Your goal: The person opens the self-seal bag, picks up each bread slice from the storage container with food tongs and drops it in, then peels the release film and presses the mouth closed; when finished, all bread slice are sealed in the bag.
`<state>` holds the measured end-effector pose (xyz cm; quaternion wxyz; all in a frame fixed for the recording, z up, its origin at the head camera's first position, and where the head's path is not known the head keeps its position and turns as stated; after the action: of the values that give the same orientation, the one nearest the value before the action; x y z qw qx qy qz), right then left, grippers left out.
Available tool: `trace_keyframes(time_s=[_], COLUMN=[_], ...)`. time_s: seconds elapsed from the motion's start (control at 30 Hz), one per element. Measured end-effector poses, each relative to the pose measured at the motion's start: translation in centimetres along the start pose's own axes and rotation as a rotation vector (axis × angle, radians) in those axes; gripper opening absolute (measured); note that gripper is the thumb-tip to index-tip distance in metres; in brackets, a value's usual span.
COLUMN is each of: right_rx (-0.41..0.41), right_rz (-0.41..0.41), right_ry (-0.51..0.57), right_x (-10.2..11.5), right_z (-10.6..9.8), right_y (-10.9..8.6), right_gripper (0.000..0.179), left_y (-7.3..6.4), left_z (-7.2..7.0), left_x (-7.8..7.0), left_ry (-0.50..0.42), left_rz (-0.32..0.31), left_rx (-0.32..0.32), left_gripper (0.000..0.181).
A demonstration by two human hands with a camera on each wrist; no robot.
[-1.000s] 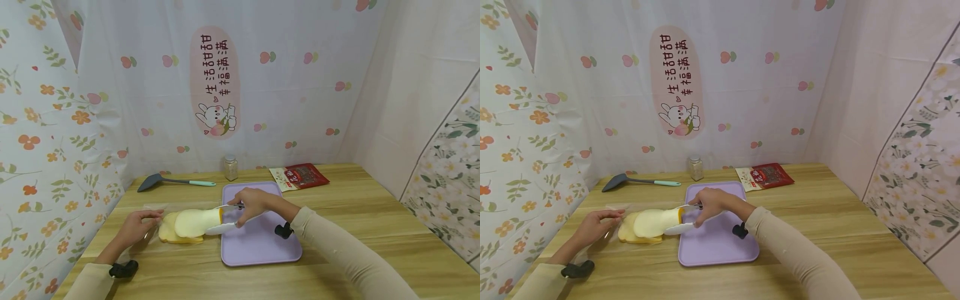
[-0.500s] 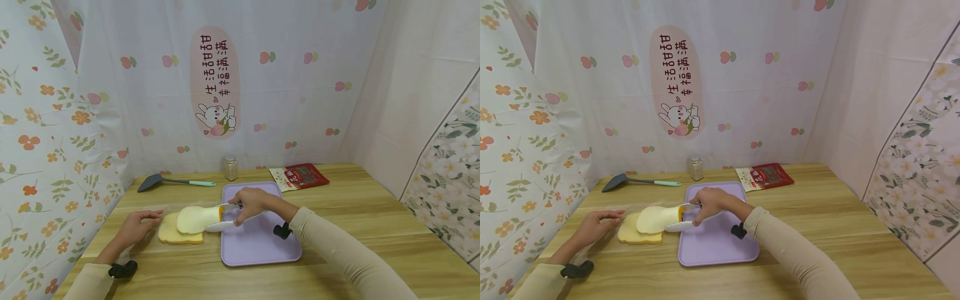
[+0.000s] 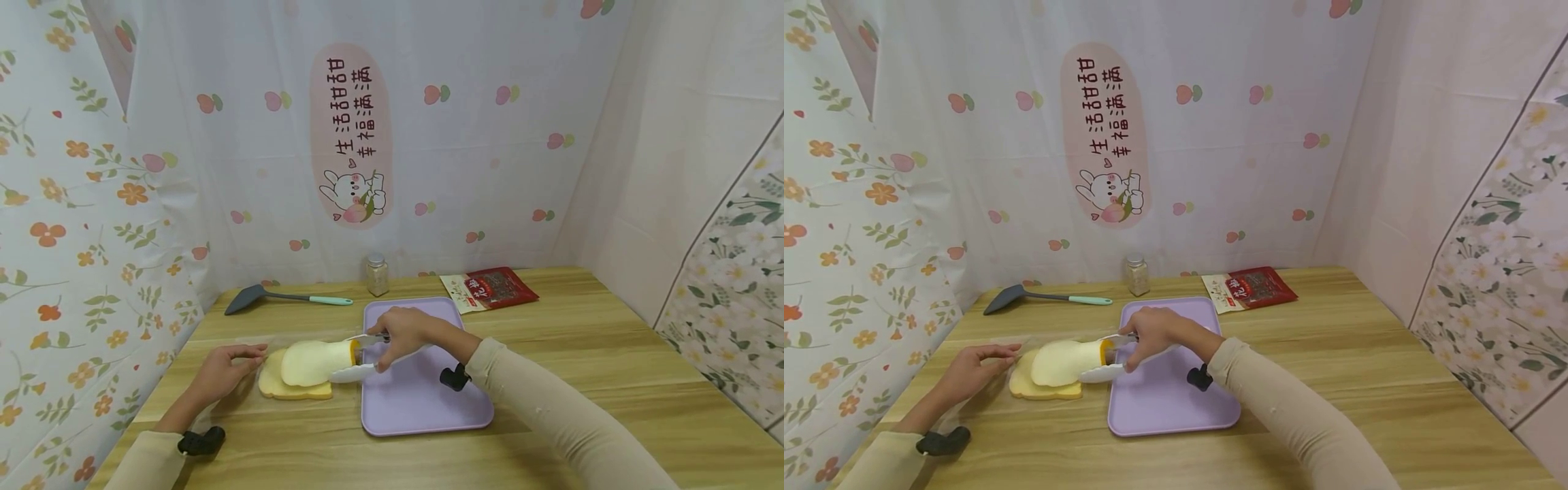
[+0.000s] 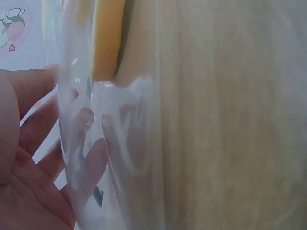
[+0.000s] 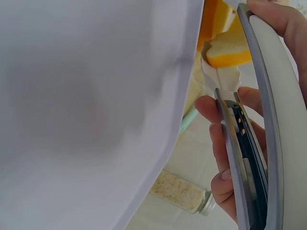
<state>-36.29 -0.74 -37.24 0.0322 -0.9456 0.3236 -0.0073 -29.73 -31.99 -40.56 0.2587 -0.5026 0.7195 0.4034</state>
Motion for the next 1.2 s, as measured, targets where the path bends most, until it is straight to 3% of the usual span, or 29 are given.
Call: trace_keyframes(time_s=[0.43,1.0,1.2], right_rx=[-0.006,0.004,-0.004], right_rz=[-0.002,0.03,0.018], right_ry=[-0.008,-0.016,-0.014], right_x=[1.1,1.3,1.3], right_z=[-0.6,0.1,0.2], right_y=[0.5,0.4,0.2], right_gripper=[0.076,0.091,0.093], left_y=[0.1,0.1,0.1], left_z=[0.0,0.3,0.3], left_x=[-0.1,0.2,0.1], left_ry=[-0.013,0.032,0.01], left_rz=[0.008,0.005,0.007], left_rx=[-0.004,-0.005,-0.007], left_gripper=[0.012,0.012,0.011])
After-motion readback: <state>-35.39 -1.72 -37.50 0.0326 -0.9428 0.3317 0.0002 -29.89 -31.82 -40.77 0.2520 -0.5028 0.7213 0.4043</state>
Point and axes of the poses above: each hand's wrist, its own y-axis towards the middle knuckle, its own z-axis out of the palm, x = y × z, the point moved 7 cm from there along y, towards the middle knuckle, and after that the axes turned 14 degrees about -y, right-handed, at the moved point
